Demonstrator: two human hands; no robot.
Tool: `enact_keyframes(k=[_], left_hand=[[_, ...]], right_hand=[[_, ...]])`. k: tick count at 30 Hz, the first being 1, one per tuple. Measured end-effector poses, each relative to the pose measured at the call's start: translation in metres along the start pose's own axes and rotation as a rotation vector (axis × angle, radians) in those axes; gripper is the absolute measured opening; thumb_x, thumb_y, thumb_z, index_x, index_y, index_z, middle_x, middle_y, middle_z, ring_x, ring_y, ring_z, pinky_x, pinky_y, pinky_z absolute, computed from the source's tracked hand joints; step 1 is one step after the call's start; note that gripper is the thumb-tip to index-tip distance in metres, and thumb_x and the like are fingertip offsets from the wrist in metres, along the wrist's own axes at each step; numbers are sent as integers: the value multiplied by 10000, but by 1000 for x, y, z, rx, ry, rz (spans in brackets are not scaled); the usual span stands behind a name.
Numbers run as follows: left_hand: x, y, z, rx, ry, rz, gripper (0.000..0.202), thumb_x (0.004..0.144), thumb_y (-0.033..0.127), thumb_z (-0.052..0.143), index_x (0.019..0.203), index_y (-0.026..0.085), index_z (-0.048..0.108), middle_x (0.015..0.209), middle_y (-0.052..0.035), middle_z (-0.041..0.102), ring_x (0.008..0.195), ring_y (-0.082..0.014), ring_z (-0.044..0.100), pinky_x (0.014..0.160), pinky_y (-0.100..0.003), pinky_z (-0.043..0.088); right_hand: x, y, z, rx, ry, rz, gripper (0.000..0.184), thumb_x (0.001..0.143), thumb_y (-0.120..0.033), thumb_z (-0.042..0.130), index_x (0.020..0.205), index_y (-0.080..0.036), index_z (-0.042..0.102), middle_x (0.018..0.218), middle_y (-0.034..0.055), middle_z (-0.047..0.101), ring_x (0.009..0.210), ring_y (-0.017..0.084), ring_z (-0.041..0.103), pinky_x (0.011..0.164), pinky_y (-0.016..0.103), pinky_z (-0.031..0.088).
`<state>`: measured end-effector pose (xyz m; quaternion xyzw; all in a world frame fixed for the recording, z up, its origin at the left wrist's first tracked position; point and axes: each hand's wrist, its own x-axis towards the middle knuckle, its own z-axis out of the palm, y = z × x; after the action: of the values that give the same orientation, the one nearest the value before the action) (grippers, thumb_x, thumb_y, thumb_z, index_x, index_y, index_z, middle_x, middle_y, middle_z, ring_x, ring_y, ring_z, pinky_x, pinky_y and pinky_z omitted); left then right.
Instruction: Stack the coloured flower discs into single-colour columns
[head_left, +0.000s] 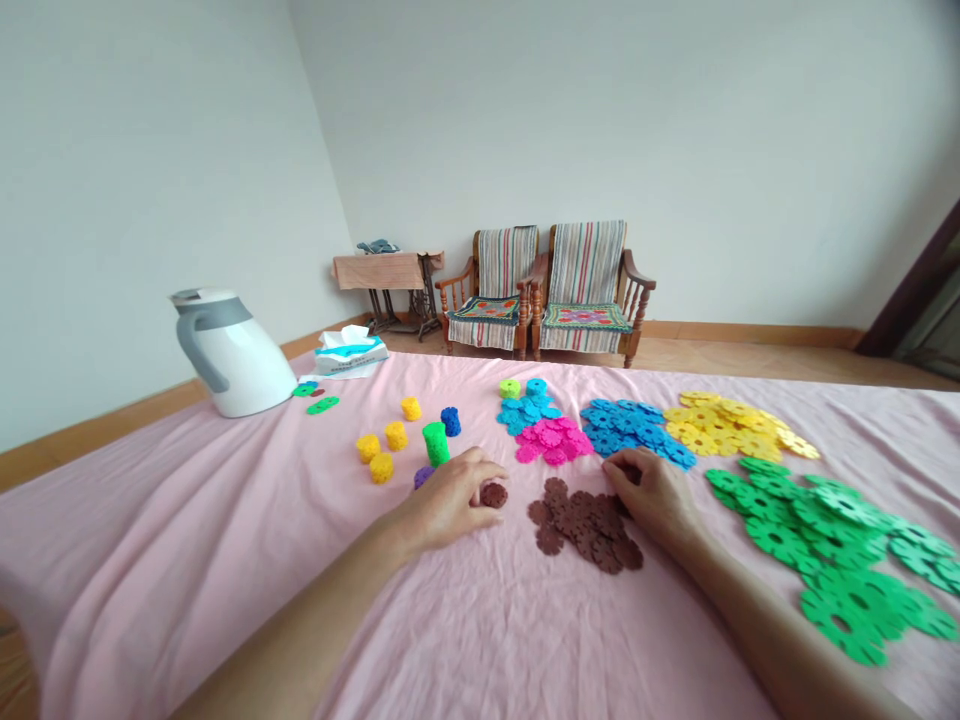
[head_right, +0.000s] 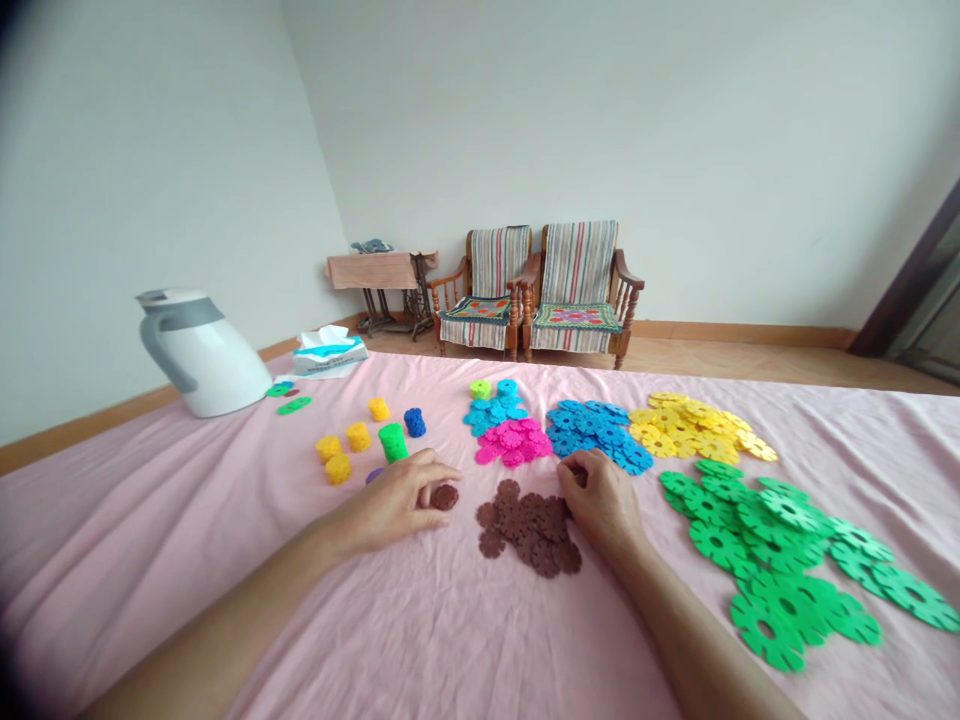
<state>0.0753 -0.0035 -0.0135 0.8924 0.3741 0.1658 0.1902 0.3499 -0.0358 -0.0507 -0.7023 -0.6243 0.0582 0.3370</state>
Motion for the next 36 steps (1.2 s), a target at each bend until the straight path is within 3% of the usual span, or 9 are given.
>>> enact_keyframes(k=[6, 14, 36], left_hand=[[-5, 5, -16, -40, -105, 133, 437, 759, 35, 541, 1126, 257, 624, 1000, -18, 549, 866, -163, 557, 787, -255, 425], [-3, 5, -17, -54, -166, 216, 451, 794, -5, 461, 1139, 232, 629, 1051, -37, 588, 962, -174, 557, 862, -270, 410], [0, 2, -13, -36, -143, 203, 312, 797, 26, 505, 1010, 203, 649, 977, -35, 582, 896, -170, 559, 806, -262, 420]], right_hand=[[1, 1, 1, -8, -7, -3, 252, 786, -295, 446, 732, -218, 680, 748, 30, 688, 674, 174, 606, 585, 262, 382], [0, 0, 1, -18, -5, 3, 251, 791, -300, 445, 729, -221, 674, 739, 26, 682, 674, 172, 608, 587, 258, 384], [1, 1, 1, -23, -2, -9, 250, 782, -298, 451, 742, -222, 686, 753, 26, 691, 680, 175, 616, 590, 263, 386]])
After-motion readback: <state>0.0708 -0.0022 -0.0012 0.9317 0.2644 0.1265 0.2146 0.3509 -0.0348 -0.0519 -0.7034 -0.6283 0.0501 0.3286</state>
